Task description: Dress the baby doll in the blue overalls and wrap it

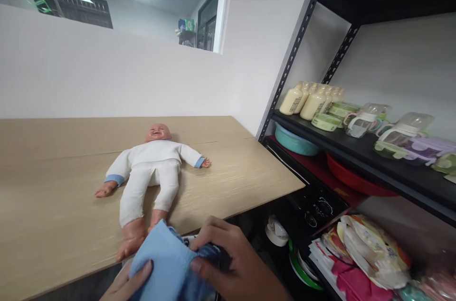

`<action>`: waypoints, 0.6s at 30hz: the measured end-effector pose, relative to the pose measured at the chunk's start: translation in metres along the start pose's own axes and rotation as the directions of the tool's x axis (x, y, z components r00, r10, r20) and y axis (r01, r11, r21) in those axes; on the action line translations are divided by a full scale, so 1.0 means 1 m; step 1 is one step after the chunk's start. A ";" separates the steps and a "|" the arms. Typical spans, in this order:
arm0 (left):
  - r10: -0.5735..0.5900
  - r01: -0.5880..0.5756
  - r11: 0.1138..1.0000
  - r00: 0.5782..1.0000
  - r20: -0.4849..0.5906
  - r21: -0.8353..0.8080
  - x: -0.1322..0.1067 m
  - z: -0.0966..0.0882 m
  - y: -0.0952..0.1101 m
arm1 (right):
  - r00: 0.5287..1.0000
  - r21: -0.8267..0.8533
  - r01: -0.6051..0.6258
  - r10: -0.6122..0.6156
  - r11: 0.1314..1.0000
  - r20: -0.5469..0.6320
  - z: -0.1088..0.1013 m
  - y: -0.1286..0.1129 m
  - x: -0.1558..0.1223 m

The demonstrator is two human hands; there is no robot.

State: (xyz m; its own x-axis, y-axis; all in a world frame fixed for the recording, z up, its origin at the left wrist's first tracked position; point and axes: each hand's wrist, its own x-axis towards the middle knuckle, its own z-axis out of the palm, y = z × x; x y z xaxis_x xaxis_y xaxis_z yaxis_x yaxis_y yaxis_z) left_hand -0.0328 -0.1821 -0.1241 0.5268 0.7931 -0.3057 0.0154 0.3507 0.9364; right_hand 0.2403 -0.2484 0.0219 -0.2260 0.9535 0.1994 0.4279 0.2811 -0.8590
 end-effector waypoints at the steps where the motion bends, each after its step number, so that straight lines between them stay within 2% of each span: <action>1: 0.037 -0.038 0.999 0.999 0.019 0.013 0.000 0.002 0.007 | 0.999 0.025 0.035 -0.034 0.999 -0.040 -0.001 -0.004 0.003; 4: 0.242 -0.245 0.968 0.969 0.050 0.050 0.003 0.010 0.036 | 0.992 0.020 0.098 -0.097 0.995 -0.077 -0.005 -0.026 0.020; 7: 0.481 -0.479 0.869 0.877 0.023 0.126 0.009 0.019 0.073 | 0.992 -0.076 0.123 -0.119 0.990 0.048 -0.007 -0.056 0.046; 9: 0.552 -0.549 0.817 0.833 0.038 0.176 0.011 0.023 0.095 | 0.978 -0.126 0.183 -0.167 0.975 0.127 -0.007 -0.074 0.064; 10: 0.541 -0.543 0.818 0.838 0.069 0.189 0.010 0.024 0.104 | 0.967 -0.134 0.222 -0.200 0.966 0.160 -0.008 -0.081 0.073; 12: 0.470 -0.478 0.854 0.878 0.089 0.207 0.007 0.023 0.118 | 0.952 -0.138 0.279 -0.255 0.950 0.170 -0.011 -0.089 0.089; 14: 0.423 -0.417 0.886 0.906 0.017 0.202 0.002 0.020 0.125 | 0.953 -0.140 0.298 -0.287 0.944 0.093 -0.015 -0.090 0.100; 16: 0.424 -0.412 0.900 0.903 -0.066 0.146 -0.001 0.016 0.128 | 0.957 -0.144 0.286 -0.291 0.947 -0.018 -0.019 -0.082 0.104; 18: 0.412 -0.410 0.911 0.905 -0.111 0.039 -0.002 0.013 0.129 | 0.959 -0.113 0.267 -0.275 0.957 -0.064 -0.020 -0.067 0.100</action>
State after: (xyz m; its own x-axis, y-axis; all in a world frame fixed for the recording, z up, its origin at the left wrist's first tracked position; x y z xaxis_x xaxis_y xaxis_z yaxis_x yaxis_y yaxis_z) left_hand -0.0206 -0.1447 -0.0002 0.3882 0.9172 0.0896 -0.1690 -0.0247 0.9853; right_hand 0.2070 -0.1698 0.1088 -0.2783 0.8445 0.4576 0.4481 0.5355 -0.7158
